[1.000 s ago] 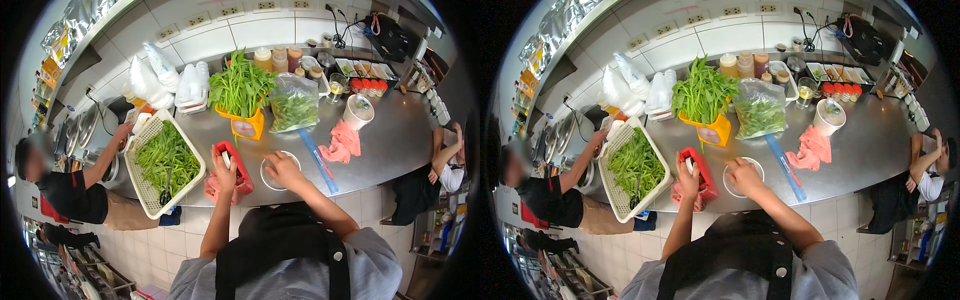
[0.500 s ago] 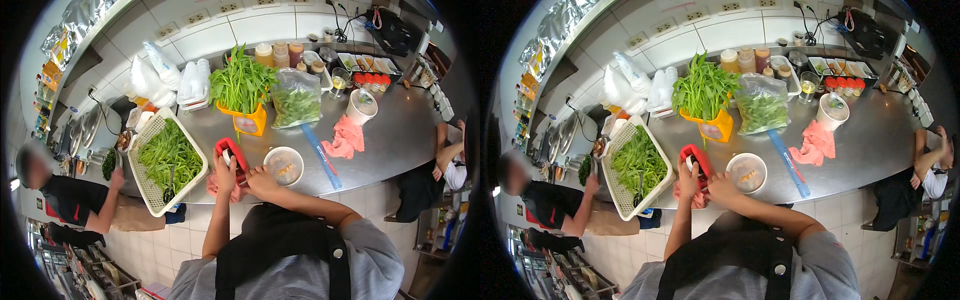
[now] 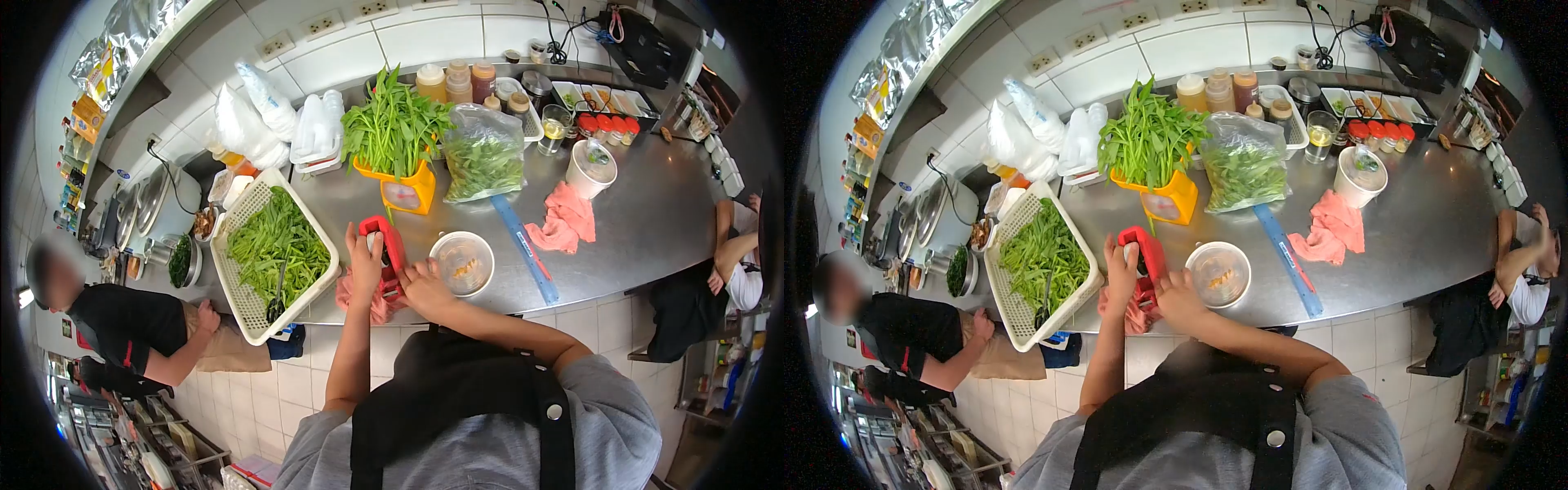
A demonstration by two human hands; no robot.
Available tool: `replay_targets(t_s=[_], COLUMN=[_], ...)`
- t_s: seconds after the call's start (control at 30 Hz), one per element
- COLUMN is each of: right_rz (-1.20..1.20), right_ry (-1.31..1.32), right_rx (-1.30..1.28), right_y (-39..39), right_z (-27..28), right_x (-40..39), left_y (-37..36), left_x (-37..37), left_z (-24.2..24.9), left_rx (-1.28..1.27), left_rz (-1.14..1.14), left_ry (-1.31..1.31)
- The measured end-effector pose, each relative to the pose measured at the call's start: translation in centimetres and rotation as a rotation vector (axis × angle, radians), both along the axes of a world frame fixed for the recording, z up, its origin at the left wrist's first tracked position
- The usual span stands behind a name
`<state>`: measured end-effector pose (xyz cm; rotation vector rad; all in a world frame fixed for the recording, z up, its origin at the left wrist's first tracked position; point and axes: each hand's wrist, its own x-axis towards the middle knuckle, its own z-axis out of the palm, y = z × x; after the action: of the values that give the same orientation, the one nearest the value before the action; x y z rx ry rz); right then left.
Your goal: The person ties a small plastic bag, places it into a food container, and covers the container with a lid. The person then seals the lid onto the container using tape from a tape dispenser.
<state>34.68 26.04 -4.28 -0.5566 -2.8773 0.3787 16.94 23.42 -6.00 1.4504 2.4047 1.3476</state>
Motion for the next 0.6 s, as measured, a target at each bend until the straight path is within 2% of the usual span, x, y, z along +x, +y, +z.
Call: replay_targets(t_s=[0.07, 0.1, 0.17, 0.27, 0.4, 0.47, 0.53, 0.57, 0.6], right_rz=[-0.089, -0.093, -0.270, -0.245, -0.332, -0.337, -0.171, -0.174, -0.143], right_ry=[-0.026, -0.025, -0.174, -0.094, -0.077, -0.086, 0.114, 0.114, 0.198], right_rx=[0.151, 0.150, 0.168, 0.032, 0.046, 0.041, -0.059, -0.059, -0.231], right_y=[0.3, 0.8, 2.1, 4.2, 7.2, 7.8, 7.8, 7.7, 7.6], right_z=[1.7, 1.6, 1.2, 1.0, 0.8, 1.4, 1.8, 2.2, 2.6], right_x=[0.9, 1.2, 2.4, 4.4, 5.4, 4.9, 3.2, 2.1, 0.7], left_y=[0.0, 0.1, -0.1, -0.3, -0.6, -0.8, -1.2, -1.6, -1.9], left_x=[0.4, 0.5, 0.4, 0.8, 1.4, 1.8, 1.8, 1.5, 1.4], left_z=[0.5, 0.8, 0.7, 0.6, 0.4, 0.9, 1.1, 1.0, 0.9], left_rx=[0.012, 0.024, 0.024, 0.049, 0.126, 0.134, 0.142, 0.072, 0.002], left_rz=[-0.020, -0.035, -0.041, -0.035, -0.038, -0.071, -0.107, -0.089, -0.069], left_ry=[-0.087, -0.177, -0.167, -0.175, -0.184, -0.186, -0.187, -0.137, -0.087])
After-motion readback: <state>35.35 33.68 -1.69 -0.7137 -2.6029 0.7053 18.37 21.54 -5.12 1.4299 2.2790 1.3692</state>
